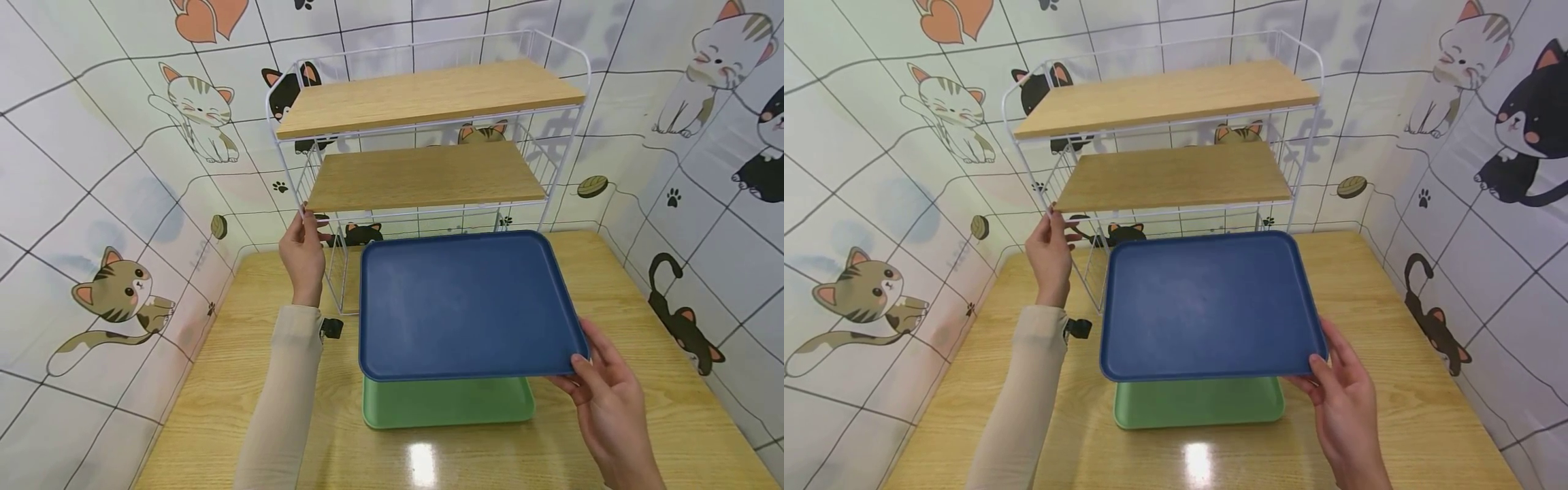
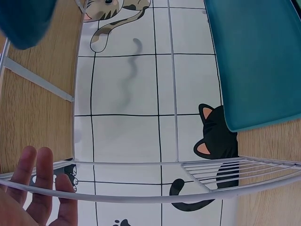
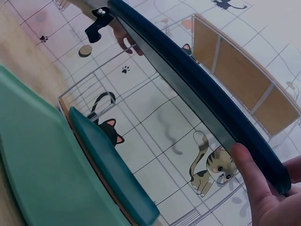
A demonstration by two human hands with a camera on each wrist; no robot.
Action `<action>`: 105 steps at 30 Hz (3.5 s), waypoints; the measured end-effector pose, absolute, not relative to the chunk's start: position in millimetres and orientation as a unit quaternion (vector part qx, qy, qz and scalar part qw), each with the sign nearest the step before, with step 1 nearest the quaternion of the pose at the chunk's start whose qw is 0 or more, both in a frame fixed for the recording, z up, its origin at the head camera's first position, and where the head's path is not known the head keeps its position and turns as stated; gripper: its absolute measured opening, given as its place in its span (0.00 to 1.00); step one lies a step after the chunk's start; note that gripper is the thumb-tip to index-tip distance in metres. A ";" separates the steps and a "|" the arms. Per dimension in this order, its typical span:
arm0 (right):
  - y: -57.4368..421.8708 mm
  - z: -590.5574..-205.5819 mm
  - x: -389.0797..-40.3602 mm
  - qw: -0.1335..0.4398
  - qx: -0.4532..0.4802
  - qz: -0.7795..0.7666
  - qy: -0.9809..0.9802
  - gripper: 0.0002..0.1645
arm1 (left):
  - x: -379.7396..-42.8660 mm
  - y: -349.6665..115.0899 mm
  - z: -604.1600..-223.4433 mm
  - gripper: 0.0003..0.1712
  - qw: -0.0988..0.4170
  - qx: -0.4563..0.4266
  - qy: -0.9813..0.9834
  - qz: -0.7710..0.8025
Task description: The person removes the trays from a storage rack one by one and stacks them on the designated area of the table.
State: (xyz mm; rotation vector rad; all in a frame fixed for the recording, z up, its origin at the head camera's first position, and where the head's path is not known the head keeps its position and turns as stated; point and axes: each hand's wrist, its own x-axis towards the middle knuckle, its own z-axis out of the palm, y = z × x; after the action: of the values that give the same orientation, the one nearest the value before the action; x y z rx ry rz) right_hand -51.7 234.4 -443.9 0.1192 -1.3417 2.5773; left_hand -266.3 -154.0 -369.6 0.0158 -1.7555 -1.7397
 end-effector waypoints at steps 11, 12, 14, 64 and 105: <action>230.2 -468.5 -47.4 0.087 -0.009 0.863 -0.497 0.37 | -266.8 -155.2 -370.9 0.20 0.326 -0.001 -0.671 -0.666; 229.4 -470.3 -47.2 0.085 -0.013 0.861 -0.501 0.37 | -266.9 -155.2 -370.9 0.20 0.325 0.001 -0.671 -0.666; 228.0 -473.8 -46.5 0.080 -0.022 0.858 -0.507 0.37 | -266.8 -155.3 -370.7 0.20 0.323 0.001 -0.669 -0.669; 210.5 -532.3 -45.8 -0.011 -0.157 0.814 -0.559 0.38 | -243.6 -144.3 -346.1 0.20 0.311 0.002 -0.677 -0.667; 212.8 -529.7 -43.2 -0.082 -0.197 0.619 -0.756 0.35 | -242.6 -143.7 -344.1 0.20 0.301 0.006 -0.677 -0.671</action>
State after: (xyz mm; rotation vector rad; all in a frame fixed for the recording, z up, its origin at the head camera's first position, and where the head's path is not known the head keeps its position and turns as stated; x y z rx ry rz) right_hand -43.2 212.8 -529.7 -0.6540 -2.5079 2.0519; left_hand -242.6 -143.7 -344.1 0.0148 -1.7974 -1.7819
